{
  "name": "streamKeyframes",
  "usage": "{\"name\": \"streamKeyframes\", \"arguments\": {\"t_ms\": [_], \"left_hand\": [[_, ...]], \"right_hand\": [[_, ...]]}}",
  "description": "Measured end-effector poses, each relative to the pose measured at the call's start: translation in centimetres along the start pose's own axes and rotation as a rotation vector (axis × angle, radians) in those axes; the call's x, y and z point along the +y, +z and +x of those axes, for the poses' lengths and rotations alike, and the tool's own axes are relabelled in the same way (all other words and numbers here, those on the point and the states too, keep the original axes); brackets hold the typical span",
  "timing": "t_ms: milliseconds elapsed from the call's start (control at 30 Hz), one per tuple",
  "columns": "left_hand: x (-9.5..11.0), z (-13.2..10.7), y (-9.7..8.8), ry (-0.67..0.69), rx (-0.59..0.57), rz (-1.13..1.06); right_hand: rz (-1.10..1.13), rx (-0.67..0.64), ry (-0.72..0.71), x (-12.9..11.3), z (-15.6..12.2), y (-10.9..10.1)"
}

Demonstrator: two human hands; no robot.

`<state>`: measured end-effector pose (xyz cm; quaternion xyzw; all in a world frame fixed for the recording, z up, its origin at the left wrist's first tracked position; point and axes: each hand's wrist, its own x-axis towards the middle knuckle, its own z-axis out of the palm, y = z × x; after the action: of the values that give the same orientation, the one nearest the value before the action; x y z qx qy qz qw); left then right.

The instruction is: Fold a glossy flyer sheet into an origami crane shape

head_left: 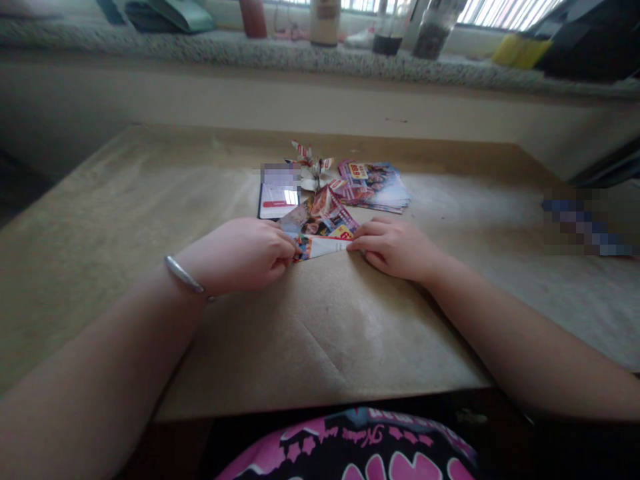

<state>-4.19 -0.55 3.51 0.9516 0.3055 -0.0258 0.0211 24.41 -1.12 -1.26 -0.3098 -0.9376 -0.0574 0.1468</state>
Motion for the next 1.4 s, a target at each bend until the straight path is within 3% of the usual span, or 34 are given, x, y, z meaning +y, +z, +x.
{"name": "streamKeyframes", "arguments": {"t_ms": [67, 300, 433, 967, 1400], "left_hand": [[0.2, 0.2, 0.1, 0.045, -0.02, 0.034], [0.6, 0.9, 1.9, 0.18, 0.149, 0.088], [0.5, 1.0, 2.4, 0.192, 0.181, 0.056], [-0.6, 0.8, 1.8, 0.163, 0.113, -0.122], [-0.9, 0.4, 0.7, 0.137, 0.017, -0.197]], "right_hand": [[-0.029, -0.011, 0.0, -0.2, 0.1, 0.0], [0.002, -0.015, -0.06, -1.6, 1.4, 0.4], [0.017, -0.02, -0.049, -1.9, 1.9, 0.6], [0.004, -0.018, -0.043, -0.3, 0.7, 0.1], [0.038, -0.016, 0.049, 0.5, -0.1, -0.4]]}}
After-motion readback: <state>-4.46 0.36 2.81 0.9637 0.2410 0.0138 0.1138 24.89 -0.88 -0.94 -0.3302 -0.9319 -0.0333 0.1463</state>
